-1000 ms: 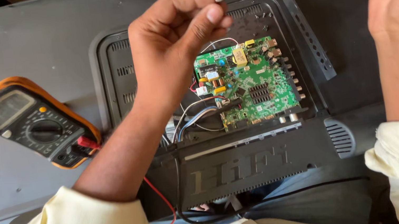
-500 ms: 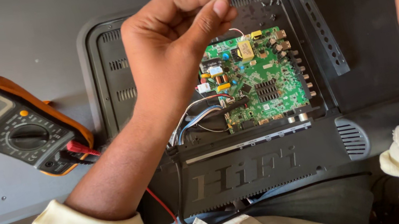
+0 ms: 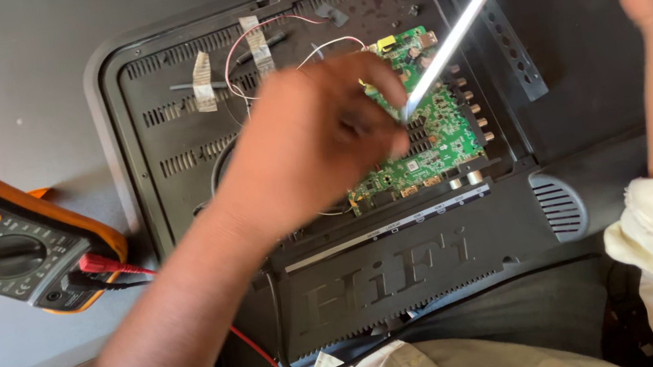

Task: The person uses a multimeter to test points on a green circuit board inside a HiFi device, then uses a red screwdriver to tighten screws on the board and its mounting bracket.

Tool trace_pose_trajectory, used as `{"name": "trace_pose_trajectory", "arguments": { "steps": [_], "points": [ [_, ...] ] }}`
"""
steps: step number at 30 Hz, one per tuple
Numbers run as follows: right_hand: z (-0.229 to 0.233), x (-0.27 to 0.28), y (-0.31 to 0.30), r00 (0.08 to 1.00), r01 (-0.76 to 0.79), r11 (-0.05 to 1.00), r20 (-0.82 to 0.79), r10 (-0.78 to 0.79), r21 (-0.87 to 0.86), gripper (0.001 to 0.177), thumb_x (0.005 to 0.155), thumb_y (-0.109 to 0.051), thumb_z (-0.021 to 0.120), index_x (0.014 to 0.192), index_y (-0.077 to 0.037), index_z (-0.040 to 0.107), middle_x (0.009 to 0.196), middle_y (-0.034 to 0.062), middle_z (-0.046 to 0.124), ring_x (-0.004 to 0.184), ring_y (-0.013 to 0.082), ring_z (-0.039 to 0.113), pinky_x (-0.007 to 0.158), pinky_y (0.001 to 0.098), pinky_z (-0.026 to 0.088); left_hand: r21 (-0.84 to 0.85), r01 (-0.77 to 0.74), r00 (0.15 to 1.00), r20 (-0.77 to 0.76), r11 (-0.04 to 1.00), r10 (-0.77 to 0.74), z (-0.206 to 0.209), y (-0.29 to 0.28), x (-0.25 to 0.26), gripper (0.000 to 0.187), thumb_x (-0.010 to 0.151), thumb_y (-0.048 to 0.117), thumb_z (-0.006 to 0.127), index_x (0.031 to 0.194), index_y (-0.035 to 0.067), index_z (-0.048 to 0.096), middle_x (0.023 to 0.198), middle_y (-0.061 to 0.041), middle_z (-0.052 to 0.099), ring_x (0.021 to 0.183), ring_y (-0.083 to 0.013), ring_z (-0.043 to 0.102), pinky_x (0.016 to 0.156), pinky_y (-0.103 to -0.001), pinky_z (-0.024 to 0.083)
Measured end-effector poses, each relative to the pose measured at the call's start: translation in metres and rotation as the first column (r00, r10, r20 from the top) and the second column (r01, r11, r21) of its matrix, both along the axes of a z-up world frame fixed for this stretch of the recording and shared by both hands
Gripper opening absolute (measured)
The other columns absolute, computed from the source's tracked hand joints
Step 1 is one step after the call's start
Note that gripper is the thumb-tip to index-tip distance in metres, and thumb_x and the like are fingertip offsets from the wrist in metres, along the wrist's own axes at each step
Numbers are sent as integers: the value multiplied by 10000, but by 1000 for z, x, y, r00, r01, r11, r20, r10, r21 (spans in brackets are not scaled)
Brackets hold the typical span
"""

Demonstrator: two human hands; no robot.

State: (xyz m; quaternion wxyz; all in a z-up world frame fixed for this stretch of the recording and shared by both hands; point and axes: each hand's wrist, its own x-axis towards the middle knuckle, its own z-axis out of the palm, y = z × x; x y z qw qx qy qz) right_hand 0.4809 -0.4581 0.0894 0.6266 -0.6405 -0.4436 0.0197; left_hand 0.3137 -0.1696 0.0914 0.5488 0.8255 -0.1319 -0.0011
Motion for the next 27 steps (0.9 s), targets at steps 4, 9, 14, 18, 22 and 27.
{"name": "trace_pose_trajectory", "arguments": {
  "steps": [4, 9, 14, 18, 22, 27],
  "points": [
    [22, -37, 25, 990, -65, 982, 112, 86, -180, 333, 1254, -235, 479, 1096, 46, 561, 1057, 149, 651, 951, 202, 692, 882, 279, 577, 186, 60, 997, 29, 981, -66, -3, -13, -2, 256, 779, 52, 783, 1020, 59, 700, 786, -90, 781, 714, -211, 784, 642, -325, 599],
    [38, -57, 41, 975, -96, 971, 175, 135, -218, 342, 1260, -233, 477, 1095, 55, 560, 1056, 158, 660, 946, 204, 712, 875, 278, 593, 311, 168, 978, 63, 935, -197, -7, -8, -6, 122, 921, 112, 698, 1026, 50, 707, 688, -160, 686, 698, -369, 701, 644, -457, 532],
    [44, -66, 44, 969, -108, 965, 192, 155, -239, 351, 1266, -231, 475, 1095, 64, 559, 1054, 167, 670, 941, 206, 732, 868, 278, 610, 275, 237, 953, 121, 932, -278, -10, -9, -6, 127, 956, 120, 648, 1050, 37, 667, 805, -166, 699, 813, -386, 695, 697, -486, 522],
    [44, -71, 48, 971, -133, 966, 169, 172, -220, 351, 1269, -229, 479, 1099, 70, 550, 1059, 174, 675, 939, 206, 741, 869, 277, 621, 295, 250, 958, 62, 922, -279, -13, -9, -4, 170, 961, 118, 636, 1115, 49, 649, 795, -173, 696, 824, -386, 696, 708, -493, 524],
    [44, -70, 46, 970, -159, 963, 148, 193, -215, 332, 1262, -228, 488, 1148, 78, 549, 1067, 175, 681, 940, 208, 742, 905, 284, 651, 319, 222, 961, 88, 921, -262, -14, -10, -5, 187, 953, 138, 653, 1118, 50, 643, 807, -179, 697, 823, -396, 695, 708, -500, 529],
    [43, -65, 39, 965, -143, 949, 173, 196, -281, 347, 1239, -247, 487, 1148, 73, 586, 1048, 185, 695, 936, 223, 748, 912, 298, 647, 349, 173, 949, 192, 921, -251, -13, -11, -6, 243, 921, 140, 685, 1135, 35, 642, 810, -205, 681, 819, -432, 681, 685, -519, 517]
  ]
}}
